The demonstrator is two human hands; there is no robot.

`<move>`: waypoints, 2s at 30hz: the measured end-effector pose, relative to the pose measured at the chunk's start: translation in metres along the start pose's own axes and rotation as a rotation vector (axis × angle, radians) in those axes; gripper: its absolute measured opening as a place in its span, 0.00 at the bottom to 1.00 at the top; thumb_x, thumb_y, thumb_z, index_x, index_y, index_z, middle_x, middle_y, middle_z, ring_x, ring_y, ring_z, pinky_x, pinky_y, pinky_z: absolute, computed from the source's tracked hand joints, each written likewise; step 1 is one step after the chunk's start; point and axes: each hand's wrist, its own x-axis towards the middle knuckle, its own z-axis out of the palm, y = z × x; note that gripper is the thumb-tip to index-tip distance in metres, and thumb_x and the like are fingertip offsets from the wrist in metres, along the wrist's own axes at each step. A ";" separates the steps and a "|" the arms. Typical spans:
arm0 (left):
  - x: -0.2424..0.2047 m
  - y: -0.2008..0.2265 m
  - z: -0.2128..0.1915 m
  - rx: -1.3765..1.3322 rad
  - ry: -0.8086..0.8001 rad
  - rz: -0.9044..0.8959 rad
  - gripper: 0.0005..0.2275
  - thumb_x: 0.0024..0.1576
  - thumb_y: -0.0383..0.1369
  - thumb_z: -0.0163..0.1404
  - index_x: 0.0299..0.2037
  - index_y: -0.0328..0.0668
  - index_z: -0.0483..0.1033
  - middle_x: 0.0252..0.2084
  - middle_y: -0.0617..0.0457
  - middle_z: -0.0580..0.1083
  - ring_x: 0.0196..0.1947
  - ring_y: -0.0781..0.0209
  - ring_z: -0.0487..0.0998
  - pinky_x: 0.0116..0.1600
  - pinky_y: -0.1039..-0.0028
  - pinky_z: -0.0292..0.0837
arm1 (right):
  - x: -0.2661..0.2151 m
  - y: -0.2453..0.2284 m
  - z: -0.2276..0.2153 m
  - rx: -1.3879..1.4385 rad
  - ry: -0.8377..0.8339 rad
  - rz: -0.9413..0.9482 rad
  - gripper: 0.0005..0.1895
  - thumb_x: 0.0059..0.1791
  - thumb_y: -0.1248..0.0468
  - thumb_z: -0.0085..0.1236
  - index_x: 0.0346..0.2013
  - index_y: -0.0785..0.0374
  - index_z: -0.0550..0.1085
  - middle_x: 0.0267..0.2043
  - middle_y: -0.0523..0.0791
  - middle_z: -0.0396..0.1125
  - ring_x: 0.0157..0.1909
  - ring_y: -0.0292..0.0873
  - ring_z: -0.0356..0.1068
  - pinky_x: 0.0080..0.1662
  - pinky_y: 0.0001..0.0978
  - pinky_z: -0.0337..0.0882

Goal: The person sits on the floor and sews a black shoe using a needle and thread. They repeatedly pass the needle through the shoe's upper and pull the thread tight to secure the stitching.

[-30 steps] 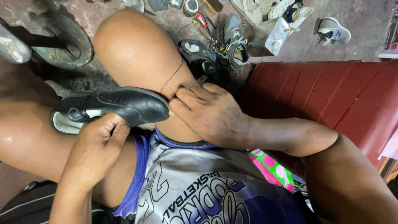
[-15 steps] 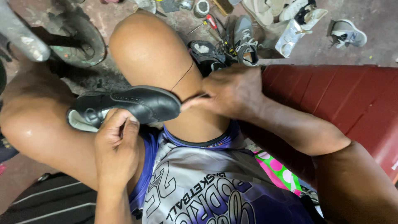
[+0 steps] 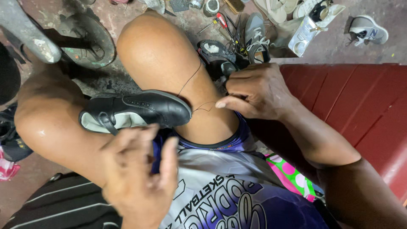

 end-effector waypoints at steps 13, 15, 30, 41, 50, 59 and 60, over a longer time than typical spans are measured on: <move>0.029 -0.014 0.051 -0.369 -0.220 0.054 0.03 0.64 0.27 0.55 0.44 0.37 0.75 0.37 0.51 0.74 0.34 0.61 0.75 0.42 0.73 0.72 | 0.010 -0.007 0.015 0.256 0.000 -0.160 0.20 0.47 0.44 0.68 0.37 0.56 0.75 0.39 0.43 0.68 0.35 0.45 0.72 0.36 0.34 0.69; 0.025 -0.019 0.050 -0.598 -0.257 -0.088 0.05 0.66 0.28 0.53 0.47 0.36 0.73 0.36 0.52 0.74 0.33 0.67 0.74 0.41 0.77 0.71 | 0.015 -0.019 0.023 0.514 0.148 -0.166 0.29 0.48 0.42 0.67 0.53 0.56 0.72 0.50 0.46 0.66 0.44 0.46 0.71 0.45 0.32 0.72; 0.033 -0.046 0.036 -1.269 -0.298 -0.316 0.20 0.67 0.25 0.48 0.68 0.35 0.61 0.43 0.46 0.77 0.39 0.60 0.82 0.36 0.82 0.73 | -0.007 -0.008 0.022 0.884 -0.203 0.356 0.07 0.53 0.64 0.60 0.36 0.65 0.75 0.31 0.39 0.69 0.34 0.31 0.66 0.38 0.25 0.66; 0.042 -0.005 0.028 -0.575 -0.372 0.128 0.24 0.57 0.18 0.53 0.64 0.43 0.65 0.47 0.48 0.80 0.36 0.68 0.84 0.36 0.78 0.79 | -0.013 -0.029 0.003 1.086 0.013 0.280 0.05 0.57 0.67 0.54 0.38 0.66 0.72 0.36 0.41 0.64 0.40 0.33 0.61 0.46 0.26 0.62; 0.044 0.004 0.032 -0.503 -0.443 0.012 0.33 0.51 0.24 0.63 0.68 0.47 0.63 0.37 0.53 0.72 0.28 0.68 0.75 0.30 0.78 0.76 | 0.012 -0.043 0.008 0.722 -0.095 0.226 0.10 0.48 0.65 0.70 0.29 0.62 0.74 0.25 0.39 0.69 0.25 0.31 0.65 0.29 0.27 0.63; 0.036 0.001 0.034 -0.474 -0.439 -0.115 0.42 0.45 0.28 0.69 0.71 0.43 0.59 0.30 0.55 0.66 0.24 0.70 0.72 0.27 0.79 0.72 | 0.006 0.018 0.040 -0.042 0.177 0.143 0.04 0.50 0.66 0.61 0.39 0.60 0.76 0.36 0.48 0.71 0.31 0.51 0.72 0.32 0.40 0.68; 0.036 0.000 0.034 -0.476 -0.432 -0.109 0.42 0.45 0.28 0.69 0.71 0.43 0.59 0.30 0.56 0.66 0.24 0.70 0.71 0.28 0.79 0.72 | 0.003 0.050 0.046 0.013 0.235 0.213 0.02 0.54 0.67 0.58 0.40 0.59 0.74 0.36 0.46 0.71 0.32 0.50 0.73 0.34 0.39 0.70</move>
